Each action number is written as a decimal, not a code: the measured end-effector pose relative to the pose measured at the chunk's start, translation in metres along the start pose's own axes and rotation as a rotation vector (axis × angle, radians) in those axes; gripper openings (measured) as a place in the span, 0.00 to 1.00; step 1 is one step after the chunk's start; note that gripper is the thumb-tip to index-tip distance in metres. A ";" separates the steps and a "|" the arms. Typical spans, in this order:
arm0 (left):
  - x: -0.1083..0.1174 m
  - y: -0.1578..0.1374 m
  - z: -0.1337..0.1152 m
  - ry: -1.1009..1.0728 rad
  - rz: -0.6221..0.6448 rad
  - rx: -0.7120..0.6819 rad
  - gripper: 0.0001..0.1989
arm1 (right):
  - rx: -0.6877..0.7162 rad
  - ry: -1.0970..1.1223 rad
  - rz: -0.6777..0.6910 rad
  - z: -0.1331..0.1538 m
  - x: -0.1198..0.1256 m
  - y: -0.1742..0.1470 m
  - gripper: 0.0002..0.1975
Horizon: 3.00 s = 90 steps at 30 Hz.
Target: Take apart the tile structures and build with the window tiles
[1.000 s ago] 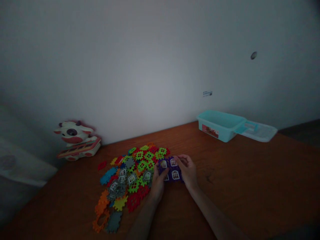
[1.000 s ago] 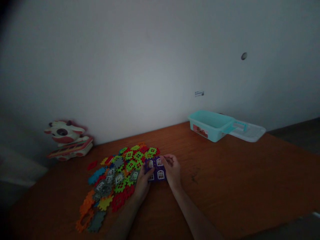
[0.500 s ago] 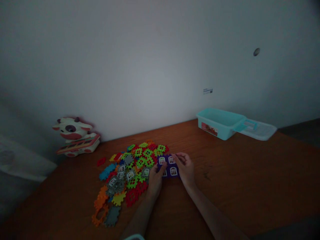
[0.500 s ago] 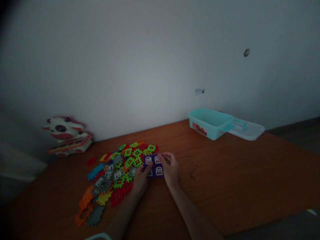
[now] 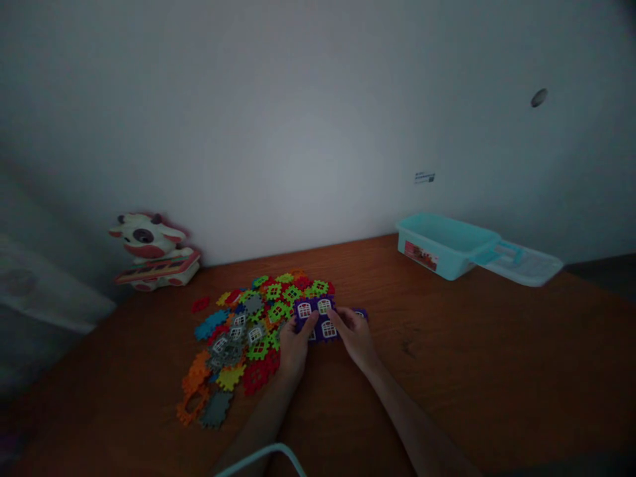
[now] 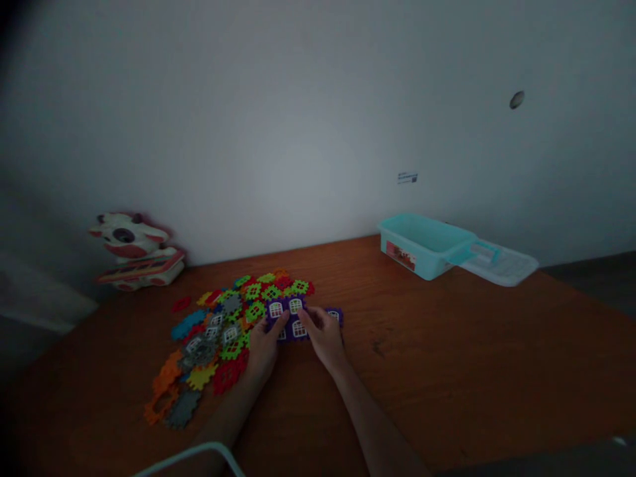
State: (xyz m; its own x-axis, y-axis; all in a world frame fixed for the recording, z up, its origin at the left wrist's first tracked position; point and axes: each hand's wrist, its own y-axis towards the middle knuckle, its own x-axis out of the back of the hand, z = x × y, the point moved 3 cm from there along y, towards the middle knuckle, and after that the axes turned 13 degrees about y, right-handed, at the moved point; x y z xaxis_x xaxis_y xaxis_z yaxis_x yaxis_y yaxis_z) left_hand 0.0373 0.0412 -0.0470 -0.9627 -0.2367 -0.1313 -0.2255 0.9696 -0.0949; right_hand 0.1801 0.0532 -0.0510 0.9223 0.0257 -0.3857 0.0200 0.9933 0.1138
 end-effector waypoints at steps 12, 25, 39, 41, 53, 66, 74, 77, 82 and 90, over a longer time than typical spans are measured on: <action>-0.001 0.007 0.003 -0.076 0.126 0.060 0.22 | 0.024 -0.171 0.116 0.010 0.001 -0.003 0.18; 0.009 0.010 -0.003 0.037 0.044 -0.038 0.24 | 0.248 -0.468 0.098 0.015 -0.007 -0.013 0.17; 0.001 0.010 -0.002 -0.317 -0.003 0.207 0.16 | 0.153 -0.526 0.060 0.051 0.079 0.045 0.18; -0.001 0.008 0.000 -0.282 0.041 0.197 0.18 | 0.149 -0.562 0.094 0.046 0.082 0.040 0.17; -0.012 -0.004 0.009 -0.170 0.084 0.128 0.24 | 0.153 -0.818 0.151 0.036 0.083 0.039 0.27; -0.024 -0.011 0.013 -0.181 0.191 0.224 0.23 | 0.005 -0.368 -0.075 0.045 0.073 0.038 0.15; -0.026 -0.013 0.011 -0.252 0.166 0.325 0.19 | -0.052 0.121 -0.277 0.037 0.068 0.037 0.23; -0.025 -0.012 0.008 -0.274 0.147 0.332 0.15 | -0.066 0.200 -0.312 0.033 0.065 0.037 0.25; -0.021 -0.009 0.007 -0.277 0.083 0.319 0.12 | -0.110 0.217 -0.274 0.030 0.057 0.036 0.24; -0.021 -0.010 0.007 -0.256 0.053 0.327 0.09 | -0.157 0.240 -0.271 0.031 0.058 0.033 0.18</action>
State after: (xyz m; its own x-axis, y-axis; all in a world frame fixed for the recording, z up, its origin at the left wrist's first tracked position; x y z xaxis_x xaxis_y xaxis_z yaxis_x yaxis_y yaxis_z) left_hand 0.0613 0.0357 -0.0504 -0.8939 -0.2351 -0.3817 -0.0778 0.9199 -0.3844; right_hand 0.2466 0.0841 -0.0413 0.7747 -0.2331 -0.5878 0.1740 0.9723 -0.1562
